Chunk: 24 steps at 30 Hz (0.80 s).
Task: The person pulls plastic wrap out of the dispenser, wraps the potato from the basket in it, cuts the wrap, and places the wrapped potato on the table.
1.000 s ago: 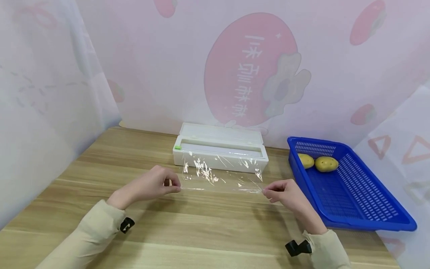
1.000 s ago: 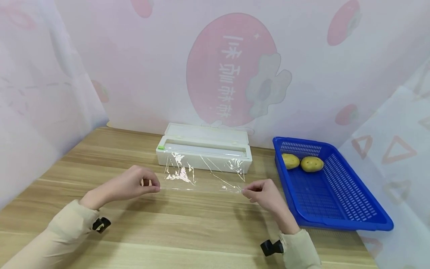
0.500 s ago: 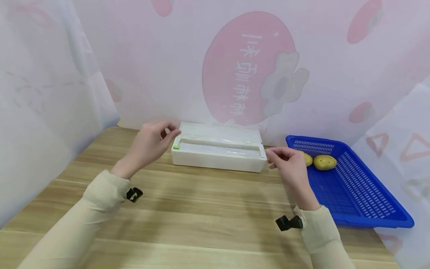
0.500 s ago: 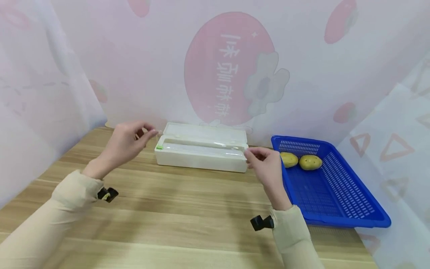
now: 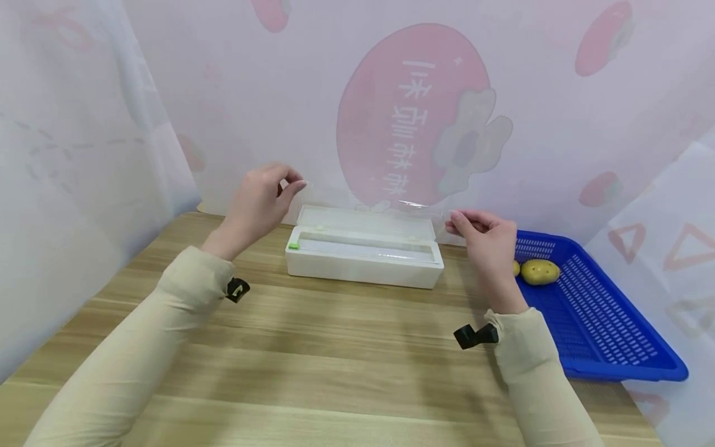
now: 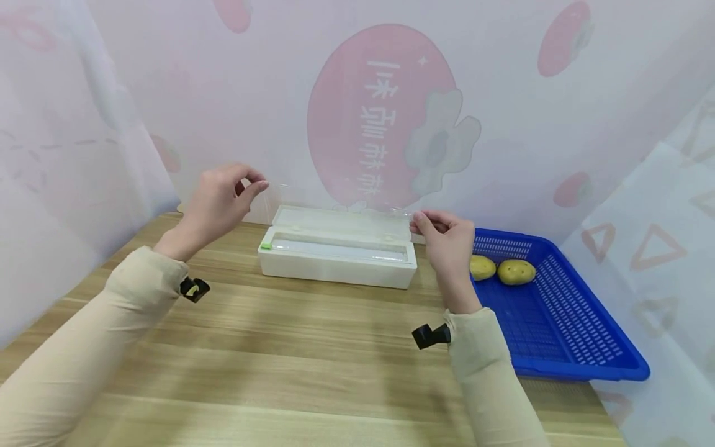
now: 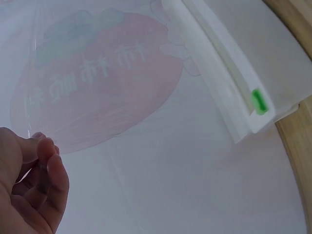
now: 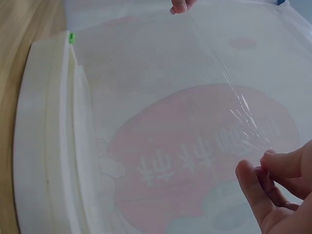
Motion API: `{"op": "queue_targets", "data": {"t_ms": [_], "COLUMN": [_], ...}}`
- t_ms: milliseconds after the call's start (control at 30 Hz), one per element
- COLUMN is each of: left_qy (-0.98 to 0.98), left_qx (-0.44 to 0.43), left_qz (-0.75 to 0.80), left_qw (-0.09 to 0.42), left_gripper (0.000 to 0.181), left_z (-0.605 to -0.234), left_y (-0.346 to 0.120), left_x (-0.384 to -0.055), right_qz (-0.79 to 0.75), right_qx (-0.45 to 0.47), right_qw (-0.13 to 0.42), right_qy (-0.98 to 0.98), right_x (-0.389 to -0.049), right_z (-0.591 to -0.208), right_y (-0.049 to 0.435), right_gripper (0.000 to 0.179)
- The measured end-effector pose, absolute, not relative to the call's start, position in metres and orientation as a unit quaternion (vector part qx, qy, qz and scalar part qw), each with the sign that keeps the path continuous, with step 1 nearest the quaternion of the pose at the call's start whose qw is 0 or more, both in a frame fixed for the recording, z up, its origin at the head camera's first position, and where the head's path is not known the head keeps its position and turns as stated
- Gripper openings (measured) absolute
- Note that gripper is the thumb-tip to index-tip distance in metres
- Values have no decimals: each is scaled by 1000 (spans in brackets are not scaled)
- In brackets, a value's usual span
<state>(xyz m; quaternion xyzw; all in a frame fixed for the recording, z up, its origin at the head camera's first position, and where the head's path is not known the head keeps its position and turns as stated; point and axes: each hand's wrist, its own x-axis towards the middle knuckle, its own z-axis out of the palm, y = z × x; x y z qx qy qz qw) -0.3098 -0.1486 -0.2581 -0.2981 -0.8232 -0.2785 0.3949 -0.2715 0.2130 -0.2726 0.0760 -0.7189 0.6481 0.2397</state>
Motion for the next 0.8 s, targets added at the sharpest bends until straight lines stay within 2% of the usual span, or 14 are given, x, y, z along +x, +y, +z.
{"op": "queue_targets", "data": {"t_ms": [333, 433, 533, 633, 800], "left_qy": [-831, -822, -814, -821, -848], "left_qx": [-268, -297, -352, -412, -453], "left_qz": [-276, -277, -275, -274, -263], "left_qw": [402, 399, 371, 285, 77], "left_gripper": [10, 6, 4, 8, 11], "left_z": [-241, -242, -245, -249, -277], "left_y": [-150, -155, -163, -170, -171], "left_x": [-310, -306, -300, -289, -272], "right_qz": [634, 635, 635, 629, 574], "right_qx": [131, 137, 126, 118, 136], "right_qw": [289, 289, 272, 237, 118], "right_qy": [-705, -703, -712, -731, -799], "right_x": [-279, -275, -267, -257, -240], "right_z": [-258, -260, -264, -268, -287], "right_y": [210, 211, 215, 221, 237], "right_gripper": [18, 12, 13, 20, 25]}}
